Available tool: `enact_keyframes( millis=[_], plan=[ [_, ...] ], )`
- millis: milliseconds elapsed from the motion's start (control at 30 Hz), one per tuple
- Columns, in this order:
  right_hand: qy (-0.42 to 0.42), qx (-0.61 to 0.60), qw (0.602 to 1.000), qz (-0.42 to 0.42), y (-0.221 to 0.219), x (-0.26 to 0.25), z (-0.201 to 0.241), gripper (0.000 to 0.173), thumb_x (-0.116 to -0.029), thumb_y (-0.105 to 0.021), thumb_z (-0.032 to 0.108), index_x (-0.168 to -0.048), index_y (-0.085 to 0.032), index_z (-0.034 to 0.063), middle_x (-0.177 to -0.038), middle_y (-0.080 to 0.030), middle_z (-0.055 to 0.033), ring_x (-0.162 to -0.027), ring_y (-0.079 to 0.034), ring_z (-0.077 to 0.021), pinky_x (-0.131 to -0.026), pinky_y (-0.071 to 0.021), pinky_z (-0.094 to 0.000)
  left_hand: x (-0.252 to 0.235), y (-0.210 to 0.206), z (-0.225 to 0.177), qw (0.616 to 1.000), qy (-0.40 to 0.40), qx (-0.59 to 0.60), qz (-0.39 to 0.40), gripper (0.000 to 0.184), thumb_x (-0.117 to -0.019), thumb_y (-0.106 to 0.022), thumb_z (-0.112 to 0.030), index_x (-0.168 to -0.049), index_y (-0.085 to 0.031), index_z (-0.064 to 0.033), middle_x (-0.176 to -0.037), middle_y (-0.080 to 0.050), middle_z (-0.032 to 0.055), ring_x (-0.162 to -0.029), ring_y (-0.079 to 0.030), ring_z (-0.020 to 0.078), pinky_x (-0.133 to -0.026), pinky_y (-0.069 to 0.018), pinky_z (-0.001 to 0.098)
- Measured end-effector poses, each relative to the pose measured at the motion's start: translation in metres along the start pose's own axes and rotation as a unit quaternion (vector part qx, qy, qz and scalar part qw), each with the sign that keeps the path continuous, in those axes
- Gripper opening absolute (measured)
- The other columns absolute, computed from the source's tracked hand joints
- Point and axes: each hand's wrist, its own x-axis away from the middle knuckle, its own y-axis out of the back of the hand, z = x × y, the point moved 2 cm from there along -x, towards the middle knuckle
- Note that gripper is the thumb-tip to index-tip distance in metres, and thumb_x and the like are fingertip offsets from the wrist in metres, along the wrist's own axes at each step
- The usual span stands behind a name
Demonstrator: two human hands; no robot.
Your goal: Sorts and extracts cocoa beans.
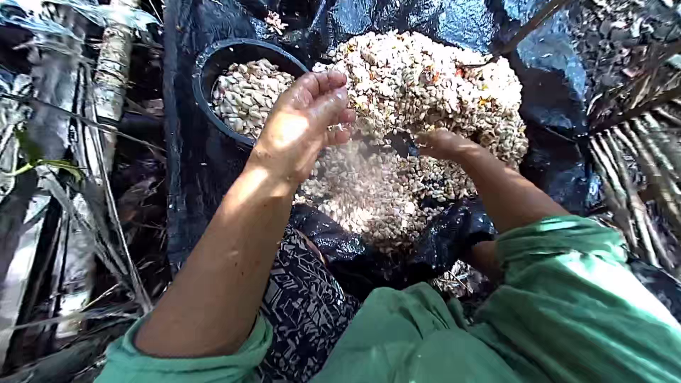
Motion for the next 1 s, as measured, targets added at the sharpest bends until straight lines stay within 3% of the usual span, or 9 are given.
enact_keyframes(
  millis=[100,200,333,400,600,700,800,900,1000],
  plan=[
    [-0.046,-0.023,0.995,0.088,-0.086,-0.017,-0.054,0.031,-0.1022,-0.062,0.018,-0.127,-0.069,0.0011,-0.129,-0.066,-0.0255,-0.126,-0.059,-0.0452,-0.109,-0.0401,-0.0673,-0.024,0.020,0.038,0.990,0.016,-0.137,0.028,0.034,-0.1036,-0.055,-0.016,-0.136,-0.055,-0.0075,-0.126,-0.065,0.0078,-0.104,-0.069,0.0173,-0.081,-0.0605,0.0344],
    [-0.198,-0.109,0.974,0.008,-0.164,-0.020,-0.096,0.040,-0.1042,-0.059,0.026,-0.132,-0.064,-0.0026,-0.131,-0.062,-0.0318,-0.125,-0.058,-0.0496,-0.105,-0.0435,-0.0686,-0.037,0.044,0.058,0.941,-0.014,-0.330,0.073,0.037,-0.1022,-0.055,-0.023,-0.134,-0.058,-0.0050,-0.128,-0.065,0.0109,-0.108,-0.067,0.0167,-0.092,-0.0570,0.0391],
    [-0.374,-0.246,0.894,0.016,-0.219,-0.014,-0.019,0.072,-0.1029,-0.058,0.044,-0.157,-0.035,0.0025,-0.158,-0.034,-0.0328,-0.142,-0.043,-0.0478,-0.115,-0.0381,-0.0604,-0.038,0.058,0.064,0.934,-0.003,-0.341,0.104,0.036,-0.1030,-0.055,-0.028,-0.132,-0.059,-0.0073,-0.124,-0.067,0.0077,-0.099,-0.069,0.0128,-0.086,-0.0590,0.0339],
    [-0.344,-0.278,0.897,0.004,-0.233,-0.024,0.014,0.063,-0.1061,-0.053,0.036,-0.154,-0.038,-0.0011,-0.151,-0.045,-0.0322,-0.139,-0.048,-0.0456,-0.115,-0.0393,-0.0580,-0.039,0.061,0.068,0.933,-0.001,-0.342,0.113,0.035,-0.1025,-0.056,-0.028,-0.131,-0.060,-0.0095,-0.121,-0.068,0.0036,-0.096,-0.069,0.0086,-0.084,-0.0589,0.0282],
    [-0.210,-0.298,0.931,0.010,-0.205,-0.054,0.017,0.044,-0.1087,-0.050,0.023,-0.144,-0.052,-0.0035,-0.138,-0.058,-0.0306,-0.131,-0.056,-0.0444,-0.113,-0.0413,-0.0593,-0.031,0.067,0.072,0.934,-0.001,-0.336,0.120,0.036,-0.1010,-0.057,-0.030,-0.132,-0.061,-0.0127,-0.124,-0.068,-0.0015,-0.102,-0.069,0.0061,-0.086,-0.0591,0.0234],
    [-0.239,-0.216,0.945,-0.051,-0.188,-0.066,-0.022,0.046,-0.1118,-0.041,0.029,-0.135,-0.057,-0.0072,-0.129,-0.063,-0.0324,-0.124,-0.060,-0.0479,-0.106,-0.0453,-0.0626,-0.024,0.074,0.073,0.931,-0.003,-0.344,0.119,0.035,-0.1016,-0.056,-0.030,-0.132,-0.061,-0.0124,-0.124,-0.068,-0.0011,-0.101,-0.069,0.0056,-0.085,-0.0589,0.0224],
    [-0.314,-0.186,0.927,-0.083,-0.185,-0.065,-0.048,0.048,-0.1118,-0.039,0.028,-0.145,-0.048,-0.0055,-0.140,-0.056,-0.0320,-0.131,-0.055,-0.0482,-0.109,-0.0429,-0.0635,-0.021,0.078,0.076,0.931,0.017,-0.347,0.114,0.035,-0.1026,-0.055,-0.027,-0.132,-0.060,-0.0100,-0.126,-0.067,0.0021,-0.100,-0.070,0.0061,-0.086,-0.0587,0.0242],
    [-0.360,-0.195,0.912,-0.035,-0.209,-0.075,-0.028,0.063,-0.1071,-0.049,0.043,-0.149,-0.043,-0.0032,-0.146,-0.050,-0.0314,-0.134,-0.052,-0.0469,-0.109,-0.0419,-0.0645,-0.026,0.075,0.080,0.925,0.036,-0.363,0.105,0.033,-0.1034,-0.055,-0.025,-0.131,-0.061,-0.0096,-0.124,-0.068,0.0038,-0.098,-0.070,0.0075,-0.086,-0.0588,0.0283],
    [-0.274,-0.241,0.930,0.043,-0.215,-0.101,0.005,0.052,-0.1085,-0.049,0.033,-0.145,-0.047,-0.0044,-0.139,-0.056,-0.0326,-0.131,-0.055,-0.0474,-0.109,-0.0416,-0.0651,-0.034,0.073,0.086,0.920,0.041,-0.371,0.122,0.033,-0.1034,-0.055,-0.023,-0.131,-0.062,-0.0057,-0.124,-0.068,0.0091,-0.105,-0.069,0.0136,-0.093,-0.0570,0.0356]
  ],
)
